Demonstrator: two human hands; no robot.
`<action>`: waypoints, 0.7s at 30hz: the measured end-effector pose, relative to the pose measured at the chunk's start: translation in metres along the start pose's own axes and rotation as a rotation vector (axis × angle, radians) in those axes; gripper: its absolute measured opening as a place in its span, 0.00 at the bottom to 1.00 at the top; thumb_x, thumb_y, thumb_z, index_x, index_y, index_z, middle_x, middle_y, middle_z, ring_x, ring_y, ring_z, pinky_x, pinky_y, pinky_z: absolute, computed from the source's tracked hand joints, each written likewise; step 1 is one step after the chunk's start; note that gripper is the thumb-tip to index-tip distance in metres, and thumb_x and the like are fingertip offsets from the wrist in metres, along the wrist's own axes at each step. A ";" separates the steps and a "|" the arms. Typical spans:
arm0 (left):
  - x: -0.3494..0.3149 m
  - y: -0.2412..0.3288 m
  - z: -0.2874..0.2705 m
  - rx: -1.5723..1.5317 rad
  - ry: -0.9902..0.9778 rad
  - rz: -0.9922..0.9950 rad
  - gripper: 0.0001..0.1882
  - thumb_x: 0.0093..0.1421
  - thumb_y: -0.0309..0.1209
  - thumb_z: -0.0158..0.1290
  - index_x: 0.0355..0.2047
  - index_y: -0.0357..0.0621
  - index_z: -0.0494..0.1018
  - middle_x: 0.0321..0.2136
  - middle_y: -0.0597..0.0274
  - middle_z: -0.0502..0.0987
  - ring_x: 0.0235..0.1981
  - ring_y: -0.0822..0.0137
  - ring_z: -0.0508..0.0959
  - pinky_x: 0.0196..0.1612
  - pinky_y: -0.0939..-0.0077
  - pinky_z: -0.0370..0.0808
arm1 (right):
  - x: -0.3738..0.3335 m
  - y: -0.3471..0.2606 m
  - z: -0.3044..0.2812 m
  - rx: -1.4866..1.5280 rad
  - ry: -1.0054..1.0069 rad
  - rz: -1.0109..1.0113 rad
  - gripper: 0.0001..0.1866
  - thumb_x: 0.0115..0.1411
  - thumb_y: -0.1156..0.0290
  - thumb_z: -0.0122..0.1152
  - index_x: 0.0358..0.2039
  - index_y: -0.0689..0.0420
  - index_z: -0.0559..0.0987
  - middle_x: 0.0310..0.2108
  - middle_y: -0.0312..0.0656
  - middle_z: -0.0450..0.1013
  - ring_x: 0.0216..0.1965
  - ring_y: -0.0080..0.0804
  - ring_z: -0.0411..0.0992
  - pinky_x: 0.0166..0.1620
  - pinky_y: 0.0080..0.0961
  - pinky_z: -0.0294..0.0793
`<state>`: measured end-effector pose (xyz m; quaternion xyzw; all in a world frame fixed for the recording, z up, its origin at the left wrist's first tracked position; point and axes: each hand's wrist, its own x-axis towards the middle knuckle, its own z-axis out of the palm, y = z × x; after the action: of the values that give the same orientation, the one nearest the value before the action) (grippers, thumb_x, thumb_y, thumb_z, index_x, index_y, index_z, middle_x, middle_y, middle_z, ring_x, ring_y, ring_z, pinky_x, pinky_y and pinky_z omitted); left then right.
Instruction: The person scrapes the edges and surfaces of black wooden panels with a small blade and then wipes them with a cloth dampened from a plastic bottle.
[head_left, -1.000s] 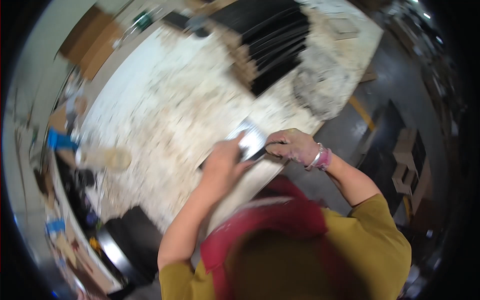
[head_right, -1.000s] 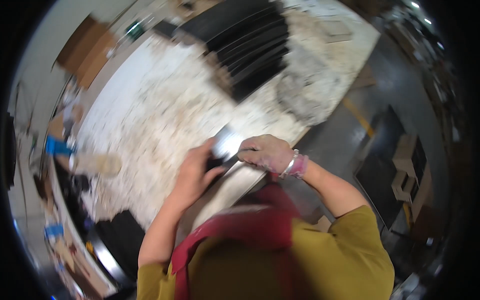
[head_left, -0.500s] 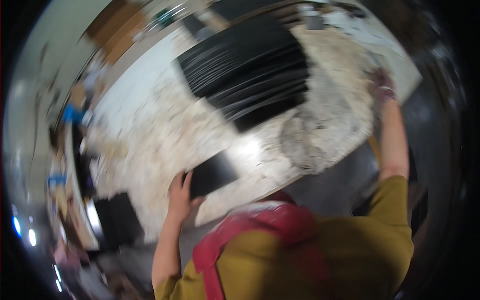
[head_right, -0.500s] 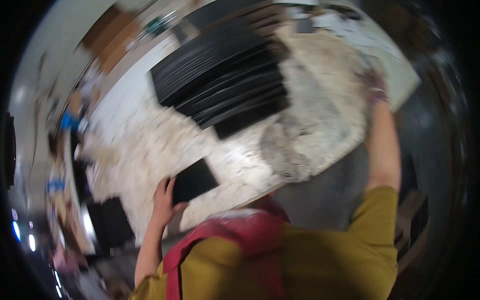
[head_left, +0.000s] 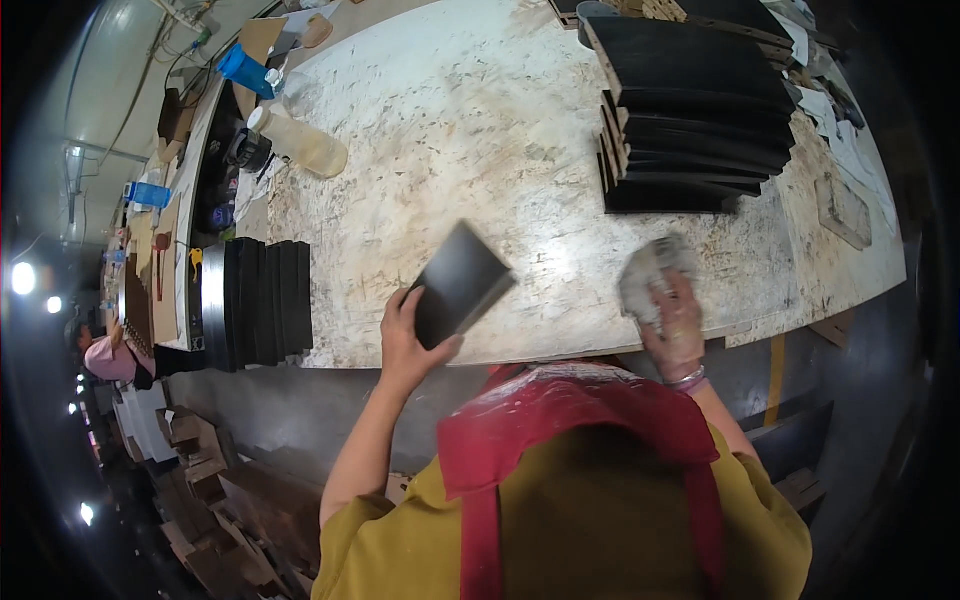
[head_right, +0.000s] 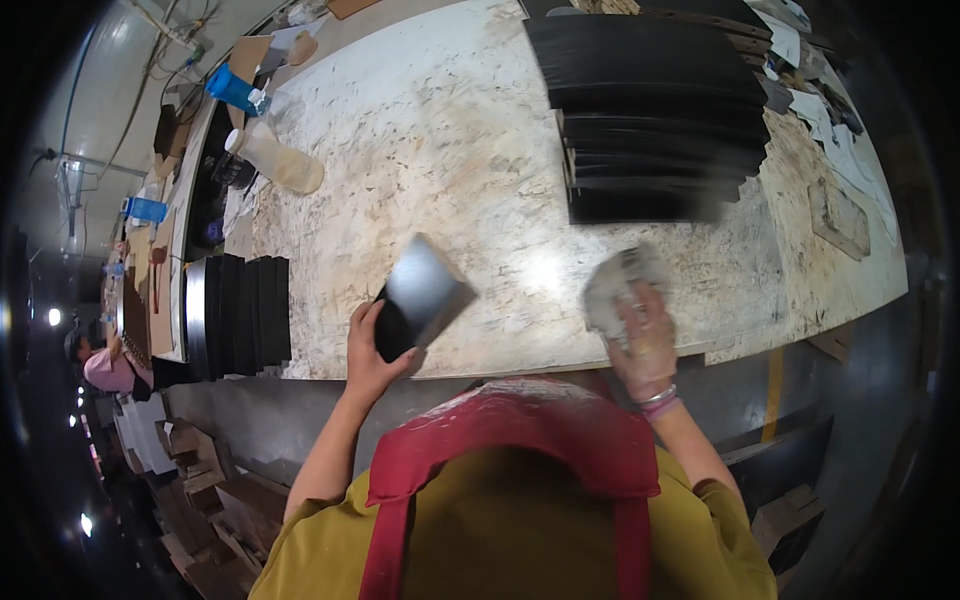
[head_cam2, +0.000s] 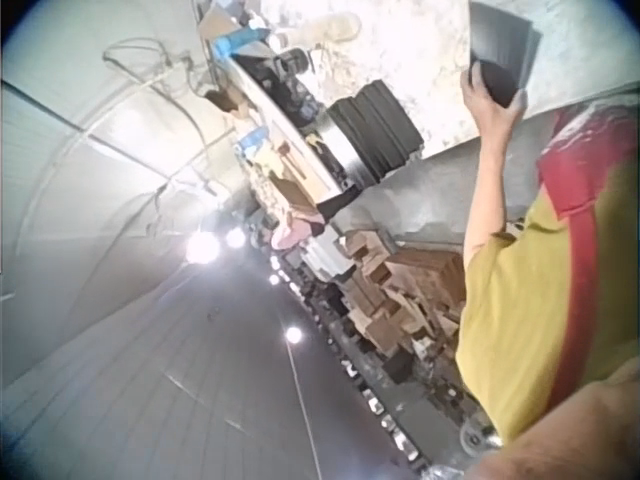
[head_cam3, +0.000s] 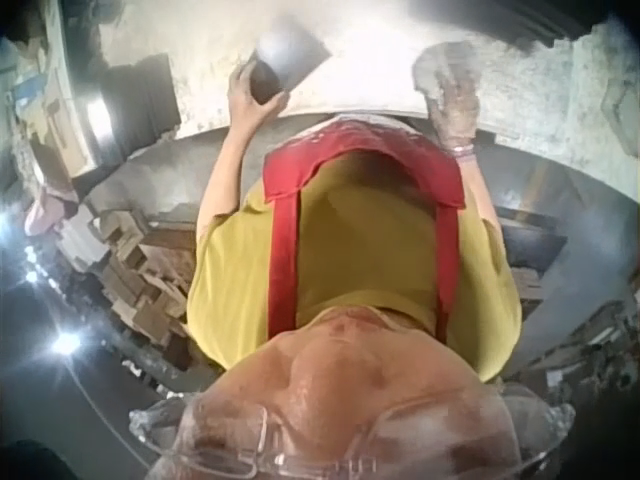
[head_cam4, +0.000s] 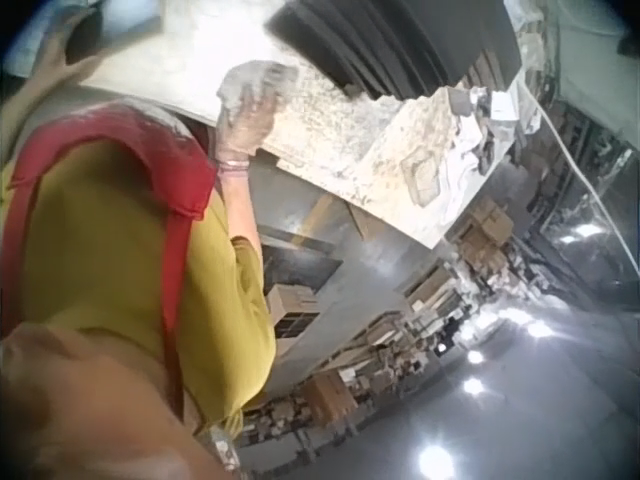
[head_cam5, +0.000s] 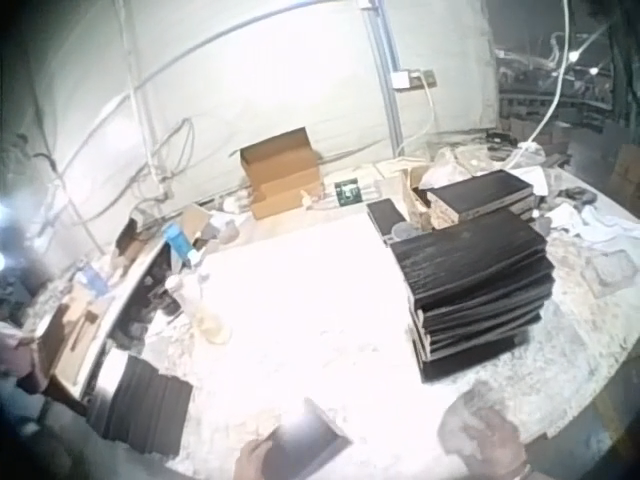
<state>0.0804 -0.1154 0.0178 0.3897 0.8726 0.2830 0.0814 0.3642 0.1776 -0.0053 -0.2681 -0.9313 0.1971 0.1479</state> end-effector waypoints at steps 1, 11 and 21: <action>-0.007 -0.008 -0.005 -0.024 0.056 -0.009 0.45 0.39 0.38 0.68 0.58 0.44 0.62 0.54 0.44 0.62 0.55 0.44 0.65 0.57 0.56 0.64 | 0.005 -0.019 0.006 0.131 -0.097 -0.103 0.32 0.44 0.75 0.62 0.54 0.56 0.70 0.58 0.52 0.63 0.56 0.54 0.65 0.58 0.40 0.65; -0.119 -0.076 -0.074 -0.090 0.212 -0.078 0.46 0.37 0.33 0.67 0.59 0.42 0.61 0.56 0.41 0.61 0.57 0.41 0.64 0.59 0.54 0.62 | 0.226 -0.067 0.095 0.135 0.411 0.074 0.29 0.52 0.81 0.54 0.56 0.52 0.70 0.56 0.49 0.66 0.57 0.49 0.64 0.59 0.36 0.63; -0.216 -0.087 -0.062 -0.130 0.262 -0.342 0.46 0.37 0.25 0.64 0.60 0.42 0.59 0.58 0.44 0.59 0.59 0.44 0.61 0.62 0.57 0.58 | 0.244 -0.216 0.100 0.640 -0.056 0.195 0.20 0.60 0.68 0.52 0.54 0.50 0.74 0.43 0.48 0.77 0.43 0.42 0.76 0.47 0.33 0.74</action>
<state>0.1507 -0.3460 0.0042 0.1899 0.9090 0.3689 0.0389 0.0327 0.1166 0.0446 -0.2902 -0.7960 0.5000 0.1793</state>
